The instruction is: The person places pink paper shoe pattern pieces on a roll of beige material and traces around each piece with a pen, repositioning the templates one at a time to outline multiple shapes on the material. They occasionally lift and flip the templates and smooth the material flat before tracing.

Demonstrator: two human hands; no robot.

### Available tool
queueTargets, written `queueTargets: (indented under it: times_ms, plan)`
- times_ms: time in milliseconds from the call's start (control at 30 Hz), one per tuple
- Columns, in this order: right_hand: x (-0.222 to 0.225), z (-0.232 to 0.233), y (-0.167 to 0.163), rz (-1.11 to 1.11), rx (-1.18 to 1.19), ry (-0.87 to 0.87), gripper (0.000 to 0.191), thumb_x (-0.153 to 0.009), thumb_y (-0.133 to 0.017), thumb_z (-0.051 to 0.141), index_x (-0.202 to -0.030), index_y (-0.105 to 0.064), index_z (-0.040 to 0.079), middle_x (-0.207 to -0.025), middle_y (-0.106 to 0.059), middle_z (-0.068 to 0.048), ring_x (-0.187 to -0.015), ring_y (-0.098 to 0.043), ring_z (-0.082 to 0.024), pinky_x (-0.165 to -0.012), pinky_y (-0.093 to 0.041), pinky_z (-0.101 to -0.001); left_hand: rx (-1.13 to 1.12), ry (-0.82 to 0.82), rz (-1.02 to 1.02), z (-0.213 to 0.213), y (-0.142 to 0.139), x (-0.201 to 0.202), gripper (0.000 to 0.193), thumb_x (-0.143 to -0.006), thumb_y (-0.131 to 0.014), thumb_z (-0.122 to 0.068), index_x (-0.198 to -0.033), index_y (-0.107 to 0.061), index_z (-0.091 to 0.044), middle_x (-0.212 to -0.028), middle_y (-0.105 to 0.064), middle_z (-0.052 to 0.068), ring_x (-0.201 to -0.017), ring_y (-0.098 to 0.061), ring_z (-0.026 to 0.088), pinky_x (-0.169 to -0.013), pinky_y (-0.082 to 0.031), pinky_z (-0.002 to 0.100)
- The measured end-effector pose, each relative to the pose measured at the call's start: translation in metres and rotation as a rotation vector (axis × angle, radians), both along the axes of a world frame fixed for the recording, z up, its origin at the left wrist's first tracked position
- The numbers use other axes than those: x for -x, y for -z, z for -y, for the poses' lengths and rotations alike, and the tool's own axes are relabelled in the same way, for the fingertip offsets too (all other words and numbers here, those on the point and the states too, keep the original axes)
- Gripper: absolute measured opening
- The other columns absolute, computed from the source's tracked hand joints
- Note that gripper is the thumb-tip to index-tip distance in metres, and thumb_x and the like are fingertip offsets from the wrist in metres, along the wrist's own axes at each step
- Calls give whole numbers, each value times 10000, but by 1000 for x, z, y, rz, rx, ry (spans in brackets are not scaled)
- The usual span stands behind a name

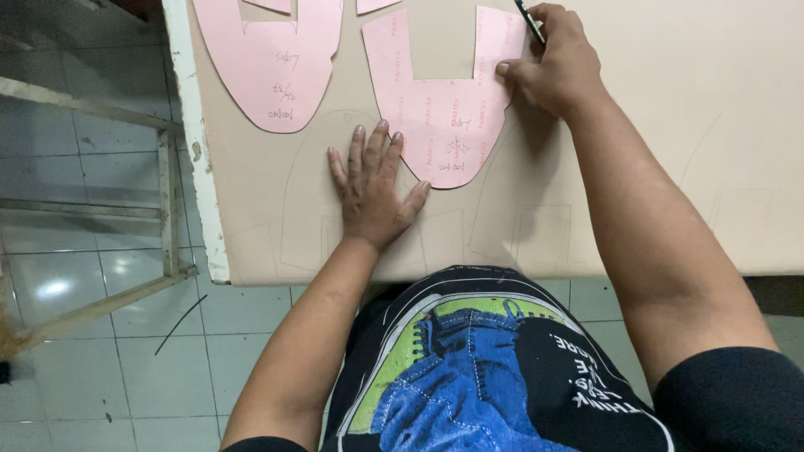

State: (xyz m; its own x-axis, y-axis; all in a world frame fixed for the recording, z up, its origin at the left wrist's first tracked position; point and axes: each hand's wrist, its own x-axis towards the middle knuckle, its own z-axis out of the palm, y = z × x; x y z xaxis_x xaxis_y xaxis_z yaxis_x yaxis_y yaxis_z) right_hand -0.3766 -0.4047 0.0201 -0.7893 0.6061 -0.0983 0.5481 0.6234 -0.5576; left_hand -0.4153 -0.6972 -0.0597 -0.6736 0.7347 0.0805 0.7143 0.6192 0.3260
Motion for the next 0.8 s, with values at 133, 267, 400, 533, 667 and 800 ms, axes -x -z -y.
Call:
queueTargets:
  times_ms: [133,267,400,533,667,800]
  plan:
    - [-3,-3,6,38,-10,-12,683,-851,-907,302,-1414,-554,143,-1285,-582,-118,-1069,-637,-304,-914,-518,-425,12,-22,98,0,2,-1,876,-860,-676,-622,-1543,-410,-141,-1652,-301,77,-1565,-126,312,-1245,31,633]
    - [-6,-6,4,-31,84,-41,548,-896,-873,196,-1355,-584,120,-1204,-607,-81,-993,-648,-235,-872,-547,-376,-97,-38,107,3,2,-1,1080,-833,-755,-622,-1619,-210,-121,-1644,-306,69,-1572,-170,306,-1267,27,622]
    - [-8,-10,-1,81,321,73,432,-950,-775,141,-1323,-559,116,-1063,-595,-68,-899,-625,-203,-799,-551,-374,-164,-50,111,3,0,-1,1182,-793,-793,-624,-1625,-121,-120,-1671,-281,90,-1566,-193,296,-1267,19,596]
    - [-9,-14,3,10,243,-4,485,-918,-796,109,-1353,-584,130,-1133,-600,-64,-895,-642,-179,-801,-574,-347,-103,-65,134,0,-6,-1,1174,-779,-801,-640,-1620,-144,-153,-1663,-303,51,-1561,-193,283,-1264,25,589]
    - [-7,-17,6,-40,74,-100,531,-919,-857,135,-1386,-607,107,-1193,-602,-94,-955,-642,-211,-832,-559,-373,-65,-75,170,-3,-10,-1,1159,-751,-801,-650,-1606,-185,-167,-1633,-330,36,-1549,-194,284,-1253,28,593]
    - [-6,-18,4,83,359,125,557,-863,-785,177,-1381,-581,163,-1220,-575,-55,-938,-668,-245,-773,-601,-413,-66,-63,152,-1,-6,0,1118,-775,-796,-638,-1602,-220,-155,-1634,-349,46,-1558,-198,294,-1259,10,605]
